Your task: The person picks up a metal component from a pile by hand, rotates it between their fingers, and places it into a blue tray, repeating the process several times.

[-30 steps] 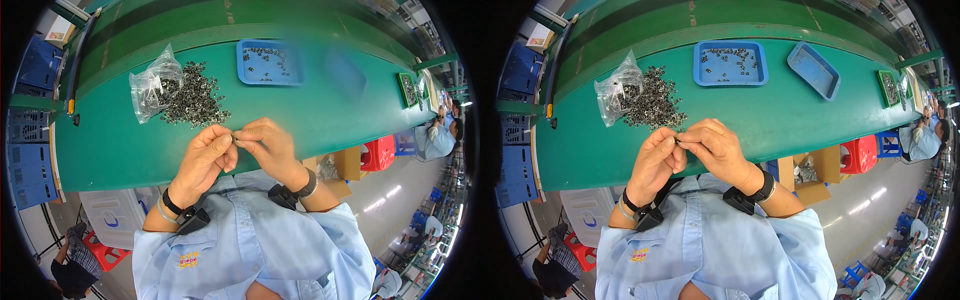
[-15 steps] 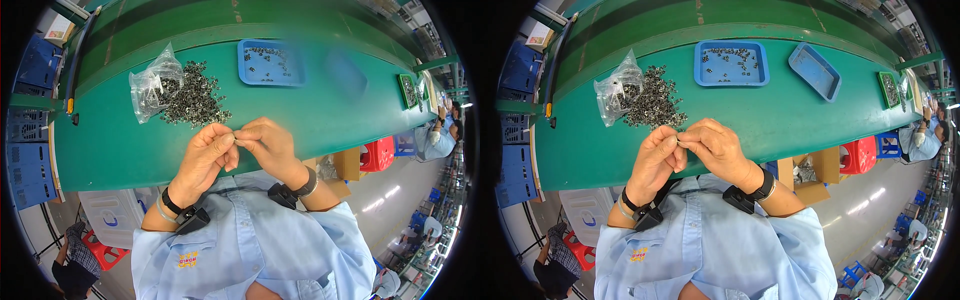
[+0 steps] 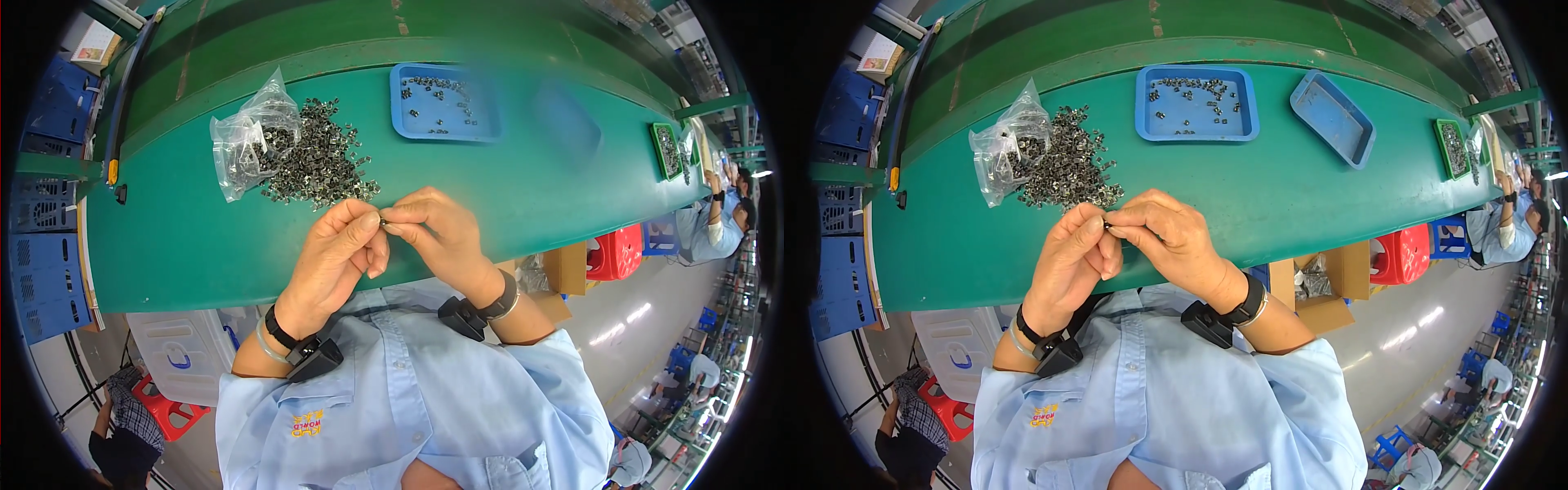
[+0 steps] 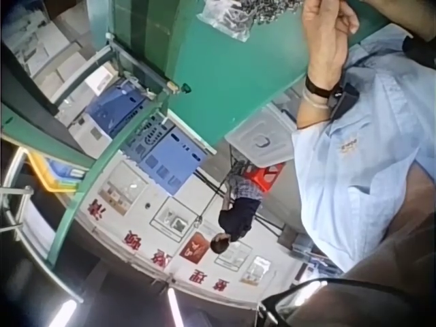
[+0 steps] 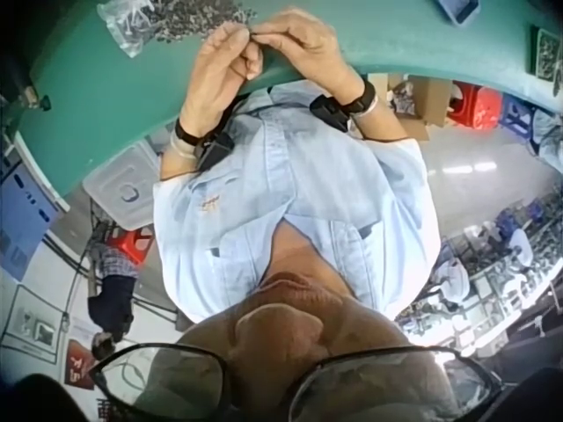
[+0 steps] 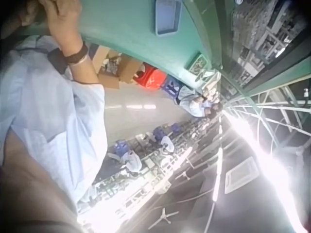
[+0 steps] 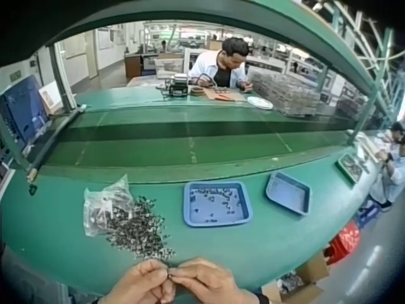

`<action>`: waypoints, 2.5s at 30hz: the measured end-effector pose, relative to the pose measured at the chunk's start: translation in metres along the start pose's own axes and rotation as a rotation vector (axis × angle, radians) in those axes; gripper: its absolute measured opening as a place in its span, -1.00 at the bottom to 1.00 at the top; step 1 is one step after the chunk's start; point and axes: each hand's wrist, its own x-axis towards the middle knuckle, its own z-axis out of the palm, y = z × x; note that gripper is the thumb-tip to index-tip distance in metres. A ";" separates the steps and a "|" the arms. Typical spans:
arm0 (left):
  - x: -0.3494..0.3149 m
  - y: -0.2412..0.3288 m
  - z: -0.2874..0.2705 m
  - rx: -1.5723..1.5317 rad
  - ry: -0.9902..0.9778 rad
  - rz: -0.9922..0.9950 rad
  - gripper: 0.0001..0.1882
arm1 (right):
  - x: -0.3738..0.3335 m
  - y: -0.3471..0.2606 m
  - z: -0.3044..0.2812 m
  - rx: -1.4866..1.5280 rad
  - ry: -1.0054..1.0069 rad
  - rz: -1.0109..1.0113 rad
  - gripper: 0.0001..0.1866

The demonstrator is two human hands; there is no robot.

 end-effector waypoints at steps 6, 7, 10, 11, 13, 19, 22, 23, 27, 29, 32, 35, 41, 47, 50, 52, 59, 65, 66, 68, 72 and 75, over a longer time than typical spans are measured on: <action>0.002 -0.002 -0.002 -0.016 0.000 0.012 -0.85 | 0.002 0.001 0.002 -0.024 0.010 -0.053 -0.86; 0.002 -0.002 -0.003 0.002 0.006 0.018 -0.85 | 0.001 0.002 0.002 -0.025 0.016 -0.059 -0.87; 0.002 -0.002 -0.002 0.040 0.020 0.031 -0.86 | 0.000 0.002 0.003 0.000 0.015 -0.010 -0.88; 0.003 -0.001 0.000 0.062 0.030 0.033 -0.86 | 0.000 0.002 0.003 0.011 0.016 0.014 -0.89; 0.003 0.001 0.004 0.105 0.048 0.038 -0.85 | 0.001 0.001 0.002 0.027 0.017 0.025 -0.89; 0.001 0.003 0.008 0.056 0.043 0.040 -0.85 | 0.002 0.004 0.004 0.136 0.051 0.042 -0.89; 0.001 0.003 0.009 0.051 0.043 0.039 -0.84 | 0.002 0.002 0.004 0.138 0.060 0.033 -0.90; 0.001 0.002 0.008 0.050 0.038 0.041 -0.84 | 0.002 0.002 0.003 0.138 0.064 0.029 -0.90; 0.002 -0.001 0.006 0.051 0.028 0.050 -0.85 | 0.000 0.002 0.004 0.130 0.059 0.023 -0.90; 0.002 -0.002 0.006 0.055 0.032 0.058 -0.85 | 0.000 0.002 0.004 0.123 0.062 0.021 -0.91; 0.002 -0.004 0.007 0.068 0.048 0.078 -0.85 | 0.000 0.001 0.005 0.109 0.067 0.019 -0.91; 0.002 -0.004 0.009 0.077 0.061 0.090 -0.85 | 0.000 0.003 0.006 0.108 0.076 0.018 -0.90; 0.006 0.010 0.012 0.087 0.094 0.099 -0.83 | 0.023 0.006 -0.009 0.025 0.082 0.043 -0.91; -0.004 0.026 -0.017 0.078 0.162 0.180 -0.81 | 0.070 0.033 -0.045 -0.148 0.221 0.120 -0.92; -0.009 0.023 -0.027 0.063 0.203 0.194 -0.81 | 0.074 0.035 -0.044 -0.331 0.250 0.032 -0.90; -0.012 0.020 -0.032 0.061 0.207 0.173 -0.82 | 0.056 0.037 -0.037 -0.499 0.013 -0.114 -0.88; -0.016 0.014 -0.028 0.194 0.173 0.092 -0.85 | 0.034 0.028 -0.008 -0.569 -0.304 -0.145 -0.85; -0.028 0.011 -0.016 1.393 -0.032 0.295 -0.87 | 0.034 0.041 -0.006 -0.565 -0.134 -0.097 -0.84; -0.029 0.009 -0.018 1.392 -0.030 0.288 -0.87 | 0.031 0.038 -0.006 -0.562 -0.138 -0.092 -0.84; -0.029 0.007 -0.030 1.181 0.080 0.303 -0.87 | 0.022 0.020 -0.007 -0.469 -0.304 -0.159 -0.82; -0.028 0.017 -0.028 0.933 0.192 0.223 -0.87 | -0.003 -0.005 -0.007 -0.421 -0.478 -0.183 -0.81; -0.030 0.014 -0.026 0.851 0.200 0.168 -0.87 | -0.013 -0.002 0.000 -0.416 -0.509 -0.166 -0.81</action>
